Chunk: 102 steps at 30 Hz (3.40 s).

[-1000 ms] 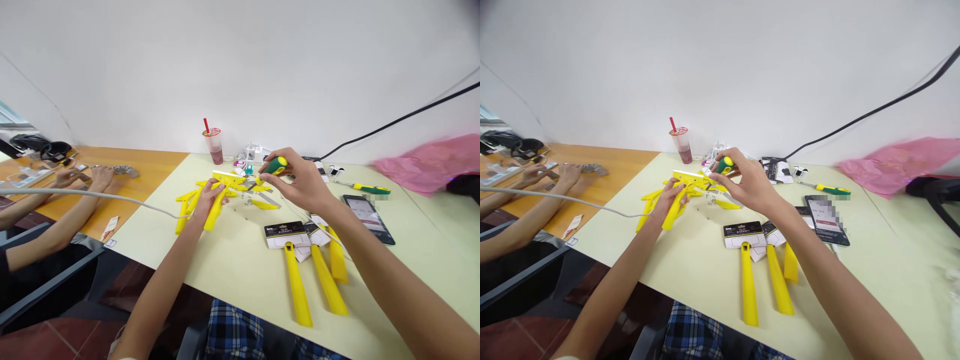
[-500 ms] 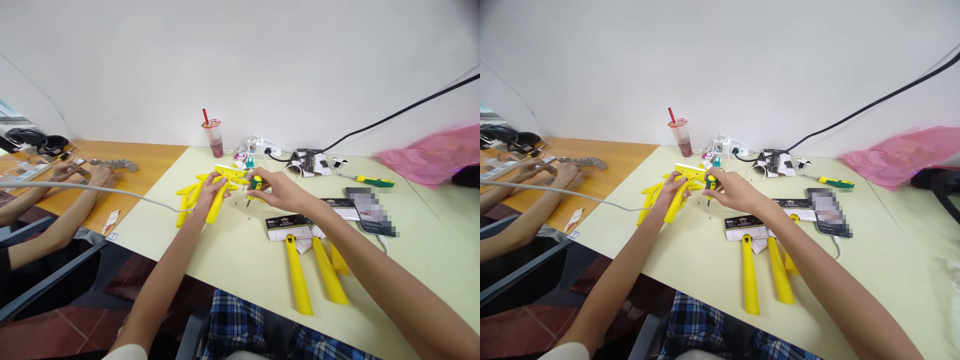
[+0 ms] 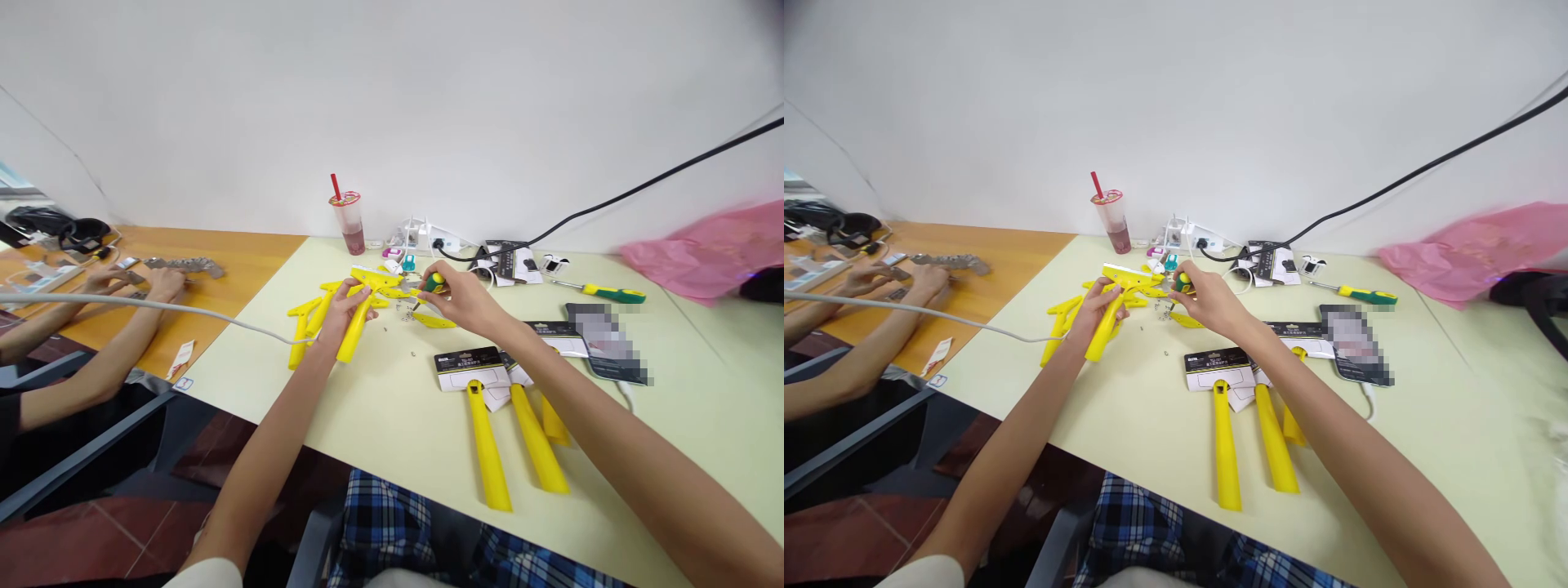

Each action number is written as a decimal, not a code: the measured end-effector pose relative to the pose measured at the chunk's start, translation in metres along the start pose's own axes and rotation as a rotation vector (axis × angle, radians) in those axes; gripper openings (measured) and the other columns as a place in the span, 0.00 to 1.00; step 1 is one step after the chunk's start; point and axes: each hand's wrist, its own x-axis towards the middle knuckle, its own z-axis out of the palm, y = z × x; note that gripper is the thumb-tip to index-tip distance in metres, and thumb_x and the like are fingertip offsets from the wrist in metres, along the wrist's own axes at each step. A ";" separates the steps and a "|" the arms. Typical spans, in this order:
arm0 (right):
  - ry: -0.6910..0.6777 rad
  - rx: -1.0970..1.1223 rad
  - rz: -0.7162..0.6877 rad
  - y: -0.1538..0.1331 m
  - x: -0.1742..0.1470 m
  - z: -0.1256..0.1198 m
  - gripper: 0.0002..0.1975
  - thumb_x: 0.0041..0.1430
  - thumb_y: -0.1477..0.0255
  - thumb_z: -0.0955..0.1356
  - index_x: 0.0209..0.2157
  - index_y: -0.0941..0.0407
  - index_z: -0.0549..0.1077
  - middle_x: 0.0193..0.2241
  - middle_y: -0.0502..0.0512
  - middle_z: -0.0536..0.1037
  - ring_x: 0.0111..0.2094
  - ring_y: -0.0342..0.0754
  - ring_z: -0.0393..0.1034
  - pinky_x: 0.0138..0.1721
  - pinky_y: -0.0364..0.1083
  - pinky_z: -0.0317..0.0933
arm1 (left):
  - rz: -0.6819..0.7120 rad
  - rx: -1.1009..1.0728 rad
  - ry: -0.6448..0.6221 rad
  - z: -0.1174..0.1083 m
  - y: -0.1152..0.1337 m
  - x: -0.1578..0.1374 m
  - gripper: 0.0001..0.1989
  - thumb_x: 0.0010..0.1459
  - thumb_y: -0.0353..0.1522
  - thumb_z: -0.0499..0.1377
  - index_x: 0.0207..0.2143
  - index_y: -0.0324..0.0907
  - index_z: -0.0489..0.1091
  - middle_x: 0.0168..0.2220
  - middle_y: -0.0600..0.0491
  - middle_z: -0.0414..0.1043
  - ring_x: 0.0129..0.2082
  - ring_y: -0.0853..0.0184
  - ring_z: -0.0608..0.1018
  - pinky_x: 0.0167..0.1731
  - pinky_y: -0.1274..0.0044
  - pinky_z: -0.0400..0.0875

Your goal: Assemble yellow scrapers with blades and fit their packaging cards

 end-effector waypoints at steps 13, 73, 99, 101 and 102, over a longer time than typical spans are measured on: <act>0.025 0.068 0.024 -0.010 0.001 -0.009 0.15 0.65 0.56 0.73 0.45 0.49 0.70 0.40 0.57 0.85 0.38 0.57 0.84 0.45 0.56 0.78 | -0.008 -0.009 0.014 0.004 0.001 -0.002 0.29 0.46 0.35 0.79 0.42 0.47 0.63 0.33 0.63 0.74 0.18 0.75 0.75 0.32 0.73 0.79; 0.212 0.201 0.190 0.035 0.003 -0.006 0.20 0.60 0.54 0.76 0.43 0.51 0.70 0.44 0.60 0.86 0.40 0.59 0.84 0.48 0.61 0.77 | -0.032 0.122 -0.078 0.011 -0.018 -0.006 0.26 0.53 0.39 0.77 0.42 0.46 0.63 0.30 0.61 0.73 0.21 0.74 0.76 0.44 0.69 0.79; 0.241 0.305 0.010 -0.033 0.003 -0.023 0.27 0.58 0.45 0.78 0.43 0.51 0.72 0.42 0.58 0.86 0.41 0.58 0.84 0.46 0.59 0.80 | -0.207 0.068 -0.093 0.007 -0.022 0.000 0.24 0.55 0.35 0.75 0.43 0.45 0.61 0.31 0.61 0.70 0.21 0.74 0.75 0.39 0.72 0.74; 0.237 0.307 0.014 -0.034 0.003 -0.022 0.26 0.58 0.46 0.78 0.43 0.51 0.72 0.42 0.58 0.86 0.41 0.58 0.84 0.46 0.59 0.80 | -0.211 0.069 -0.091 0.007 -0.022 0.000 0.24 0.55 0.35 0.75 0.43 0.45 0.62 0.31 0.61 0.71 0.21 0.74 0.75 0.39 0.72 0.74; 0.235 0.307 0.015 -0.034 0.003 -0.022 0.26 0.59 0.46 0.78 0.43 0.51 0.72 0.42 0.58 0.86 0.41 0.58 0.84 0.45 0.59 0.80 | -0.212 0.071 -0.092 0.008 -0.022 0.000 0.25 0.55 0.35 0.75 0.43 0.45 0.62 0.30 0.61 0.71 0.21 0.74 0.75 0.38 0.72 0.74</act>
